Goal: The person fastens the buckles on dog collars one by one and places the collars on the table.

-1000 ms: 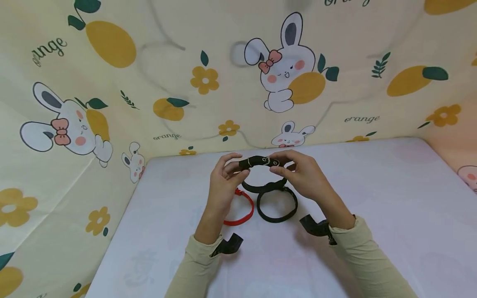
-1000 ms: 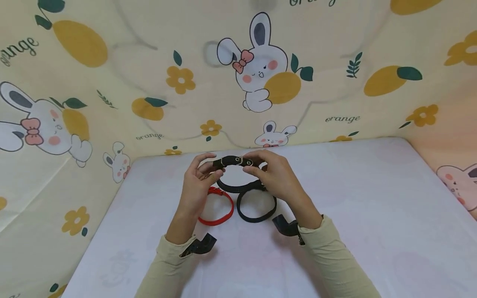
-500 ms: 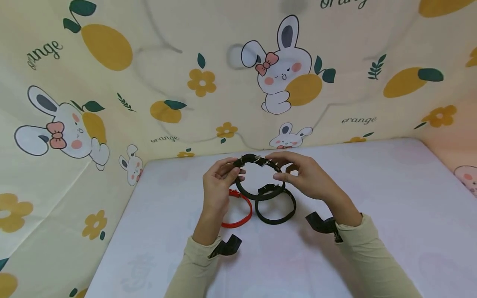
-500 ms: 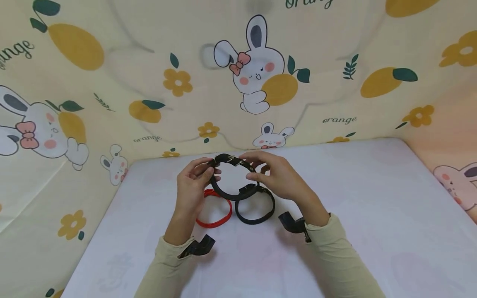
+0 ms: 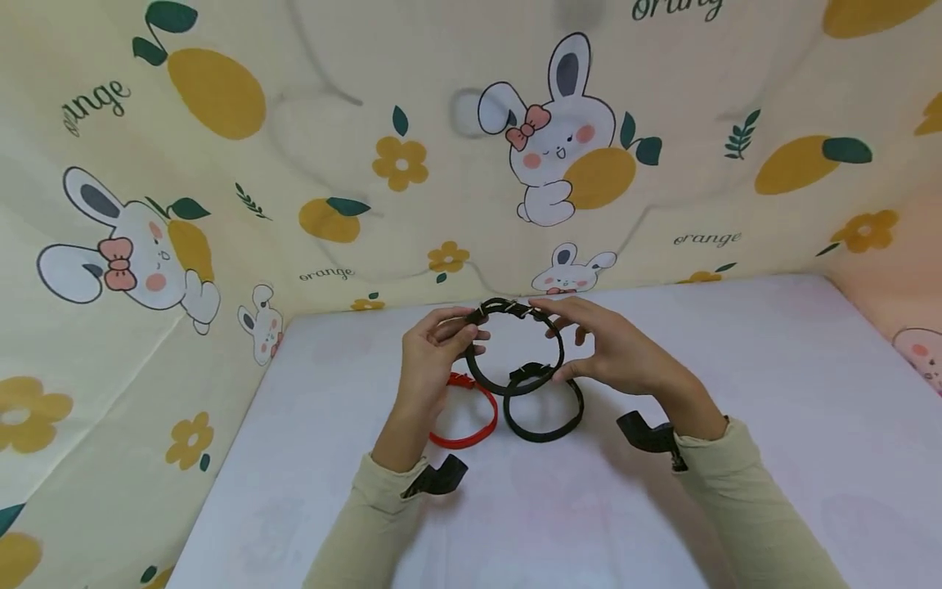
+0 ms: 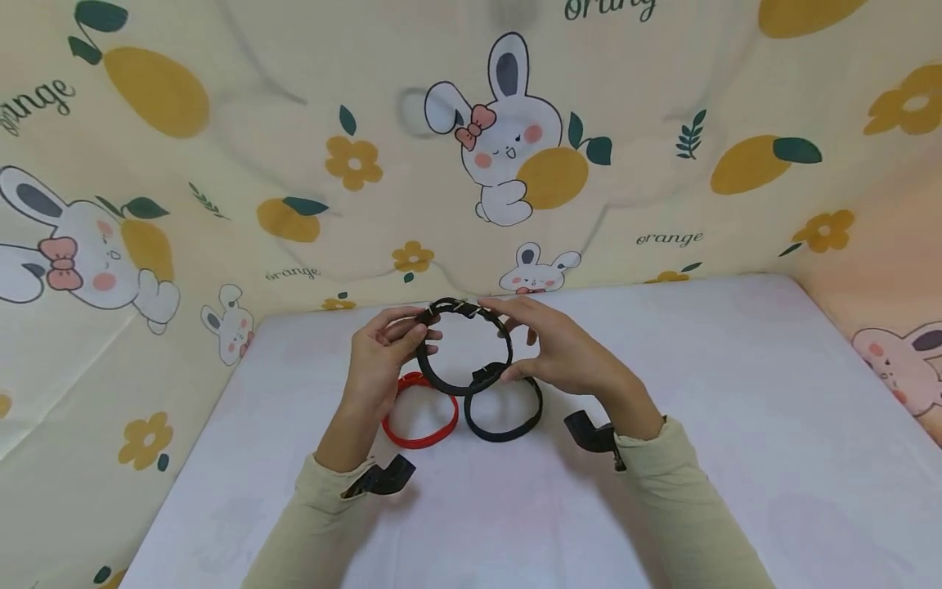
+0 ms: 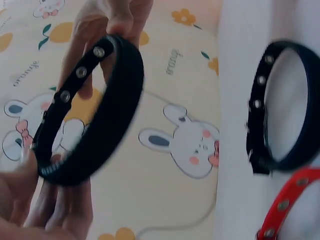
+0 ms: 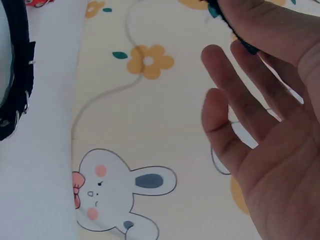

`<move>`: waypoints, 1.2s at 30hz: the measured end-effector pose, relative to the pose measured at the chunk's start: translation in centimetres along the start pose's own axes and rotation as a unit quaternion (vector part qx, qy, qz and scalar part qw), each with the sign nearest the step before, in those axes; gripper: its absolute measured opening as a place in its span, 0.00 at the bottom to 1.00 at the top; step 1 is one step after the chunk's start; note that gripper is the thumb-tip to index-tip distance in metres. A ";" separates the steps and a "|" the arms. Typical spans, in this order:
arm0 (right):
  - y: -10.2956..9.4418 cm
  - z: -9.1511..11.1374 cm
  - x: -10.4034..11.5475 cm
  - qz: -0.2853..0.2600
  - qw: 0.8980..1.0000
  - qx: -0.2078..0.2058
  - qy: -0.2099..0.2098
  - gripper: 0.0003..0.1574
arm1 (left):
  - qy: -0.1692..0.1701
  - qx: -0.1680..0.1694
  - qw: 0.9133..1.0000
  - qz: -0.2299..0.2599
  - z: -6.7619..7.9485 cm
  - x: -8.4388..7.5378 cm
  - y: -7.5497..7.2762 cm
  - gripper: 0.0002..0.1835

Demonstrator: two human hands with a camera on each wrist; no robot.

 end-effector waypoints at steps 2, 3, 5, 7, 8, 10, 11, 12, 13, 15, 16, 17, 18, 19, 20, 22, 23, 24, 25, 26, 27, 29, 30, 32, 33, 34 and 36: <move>0.1 0.1 -0.4 -0.004 1.000 -0.008 0.007 0.62 | -0.008 0.035 0.999 -0.031 -0.2 0.1 -0.5 0.17; 0.1 0.1 -0.5 -0.006 1.000 -0.011 0.012 0.61 | -0.012 0.058 0.997 -0.051 -0.4 0.2 -0.8 0.19; 0.0 0.0 -0.9 -0.006 0.999 -0.017 0.029 0.61 | -0.010 0.121 0.988 -0.095 -0.9 0.2 -1.5 0.26; 0.0 -0.1 -1.3 -0.009 0.999 -0.020 0.046 0.60 | 0.006 0.186 0.971 -0.149 -1.3 0.0 -2.4 0.36; 0.0 -0.2 -1.5 -0.013 0.998 -0.019 0.052 0.59 | 0.015 0.214 0.961 -0.175 -1.5 0.0 -2.7 0.42; 0.1 -0.4 -1.8 -0.016 0.998 -0.013 0.061 0.59 | 0.036 0.253 0.939 -0.229 -1.8 -0.2 -3.4 0.51; 0.1 -0.6 -2.0 -0.018 0.998 -0.010 0.063 0.58 | 0.048 0.259 0.931 -0.253 -2.1 -0.2 -3.6 0.53; 0.1 -0.8 -2.2 -0.019 0.998 -0.006 0.065 0.58 | 0.054 0.258 0.925 -0.274 -2.4 -0.2 -3.7 0.54; 0.1 -1.1 -2.4 -0.017 0.998 -0.002 0.066 0.58 | 0.059 0.250 0.920 -0.296 -2.7 -0.2 -3.8 0.55; 0.3 -1.7 -2.8 -0.013 0.997 0.009 0.072 0.56 | 0.066 0.227 0.915 -0.327 -3.4 0.0 -4.1 0.53; 0.4 -2.1 -3.1 -0.009 0.997 0.016 0.076 0.56 | 0.069 0.214 0.914 -0.337 -3.8 0.2 -4.2 0.52; 0.5 -2.5 -3.3 -0.005 0.996 0.023 0.080 0.56 | 0.071 0.202 0.913 -0.346 -4.2 0.3 -4.3 0.52; 0.6 -2.8 -3.6 -0.002 0.996 0.031 0.086 0.56 | 0.073 0.193 0.912 -0.354 -4.5 0.5 -4.4 0.51; 0.7 -3.2 -3.8 0.002 0.995 0.038 0.091 0.56 | 0.077 0.186 0.909 -0.364 -4.8 0.6 -4.6 0.51; 0.9 -3.5 -4.1 0.007 0.994 0.046 0.097 0.56 | 0.078 0.183 0.908 -0.368 -5.1 0.8 -4.7 0.52; 1.2 -4.3 -4.7 0.019 0.992 0.062 0.107 0.56 | 0.072 0.176 0.906 -0.379 -5.8 1.0 -4.9 0.52; 1.3 -4.7 -5.1 0.024 0.992 0.067 0.109 0.56 | 0.066 0.173 0.905 -0.382 -6.2 1.1 -5.0 0.52; 1.5 -5.1 -5.4 0.029 0.991 0.071 0.111 0.56 | 0.059 0.171 0.905 -0.384 -6.6 1.3 -5.1 0.52; 1.7 -5.4 -5.8 0.034 0.990 0.077 0.113 0.56 | 0.052 0.168 0.906 -0.386 -7.0 1.5 -5.2 0.51; 1.9 -5.8 -6.1 0.038 0.989 0.083 0.117 0.56 | 0.041 0.165 0.907 -0.385 -7.4 1.8 -5.4 0.51; 2.2 -6.1 -6.5 0.039 0.988 0.089 0.120 0.56 | 0.030 0.161 0.908 -0.386 -7.7 2.1 -5.5 0.50; 2.8 -6.6 -7.2 0.038 0.986 0.100 0.127 0.55 | 0.010 0.155 0.910 -0.385 -8.3 2.8 -5.8 0.49; 3.1 -6.8 -7.6 0.038 0.985 0.107 0.130 0.55 | 0.000 0.151 0.908 -0.392 -8.5 3.2 -6.0 0.48; 3.8 -7.1 -8.3 0.035 0.982 0.121 0.140 0.54 | -0.020 0.146 0.900 -0.410 -9.0 3.8 -6.3 0.47; 4.2 -7.2 -8.7 0.035 0.981 0.127 0.142 0.53 | -0.028 0.144 0.894 -0.423 -9.2 4.1 -6.4 0.47; 4.5 -7.2 -9.0 0.032 0.980 0.134 0.147 0.52 | -0.036 0.144 0.887 -0.437 -9.5 4.4 -6.5 0.47; 5.2 -7.4 -9.8 0.027 0.976 0.147 0.156 0.51 | -0.053 0.144 0.870 -0.468 -9.9 5.0 -6.6 0.46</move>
Point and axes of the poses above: each hand's wrist, its own z-axis away from the middle knuckle, its own y-axis out of the palm, x = y × z, the point moved 1 cm from there along -z, towards the middle knuckle, and after that the axes turned 7 degrees about -y, right-handed, at the moved point
